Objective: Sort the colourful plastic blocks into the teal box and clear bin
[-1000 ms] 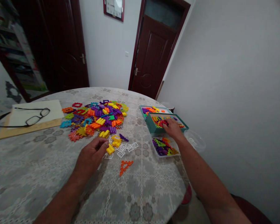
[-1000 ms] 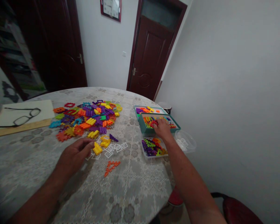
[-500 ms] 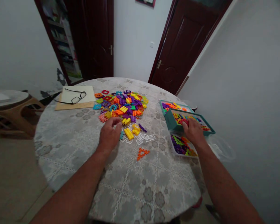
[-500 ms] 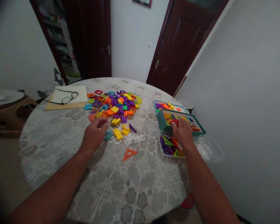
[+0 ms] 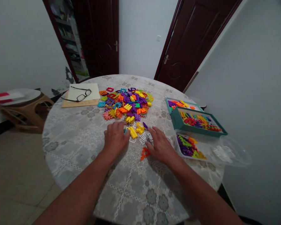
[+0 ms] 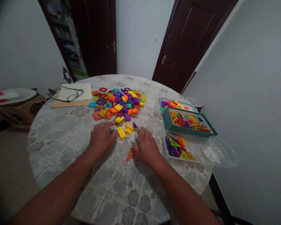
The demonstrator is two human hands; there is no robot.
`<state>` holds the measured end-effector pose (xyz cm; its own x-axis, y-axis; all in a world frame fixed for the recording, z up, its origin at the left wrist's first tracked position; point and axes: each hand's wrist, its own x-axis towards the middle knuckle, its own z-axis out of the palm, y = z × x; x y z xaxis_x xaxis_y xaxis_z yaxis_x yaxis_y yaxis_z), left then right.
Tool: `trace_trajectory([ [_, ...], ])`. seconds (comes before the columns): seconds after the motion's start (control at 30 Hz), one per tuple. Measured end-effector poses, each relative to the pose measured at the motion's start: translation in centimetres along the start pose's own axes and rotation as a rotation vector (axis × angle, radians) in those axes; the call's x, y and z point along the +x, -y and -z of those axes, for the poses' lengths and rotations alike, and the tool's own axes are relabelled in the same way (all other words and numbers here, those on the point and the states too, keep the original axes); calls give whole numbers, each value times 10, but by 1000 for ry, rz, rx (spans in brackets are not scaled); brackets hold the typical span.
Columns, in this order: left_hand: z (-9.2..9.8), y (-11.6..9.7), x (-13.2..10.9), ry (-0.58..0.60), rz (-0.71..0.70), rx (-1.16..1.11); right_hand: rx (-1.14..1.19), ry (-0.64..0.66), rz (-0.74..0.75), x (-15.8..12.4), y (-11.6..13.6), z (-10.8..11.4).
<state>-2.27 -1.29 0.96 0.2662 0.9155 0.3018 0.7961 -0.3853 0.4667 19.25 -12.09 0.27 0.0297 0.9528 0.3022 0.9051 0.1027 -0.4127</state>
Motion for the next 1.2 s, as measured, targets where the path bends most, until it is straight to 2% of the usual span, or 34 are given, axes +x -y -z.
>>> trace_trajectory([
  [0.07,-2,-2,-4,82,-26,71,8,-7,-37,13,-1,-14],
  [0.13,-7,-1,-5,117,-91,76,11,-16,-54,24,-4,-24],
  [0.3,-26,5,-2,65,-279,-21,-51,-50,-28,39,-8,-37],
  [0.4,-35,5,-1,34,-329,-99,-16,-72,-5,40,-12,-39],
  [0.57,-40,-4,4,86,-326,-221,74,-129,-6,37,-21,-35],
  [0.83,-46,-30,35,271,-230,-333,192,-218,-109,34,-28,-30],
  [0.97,-49,-29,38,294,-237,-392,220,-214,-102,33,-26,-29],
  [1.2,-44,-17,31,304,-251,-380,268,-201,-64,32,-22,-27],
])
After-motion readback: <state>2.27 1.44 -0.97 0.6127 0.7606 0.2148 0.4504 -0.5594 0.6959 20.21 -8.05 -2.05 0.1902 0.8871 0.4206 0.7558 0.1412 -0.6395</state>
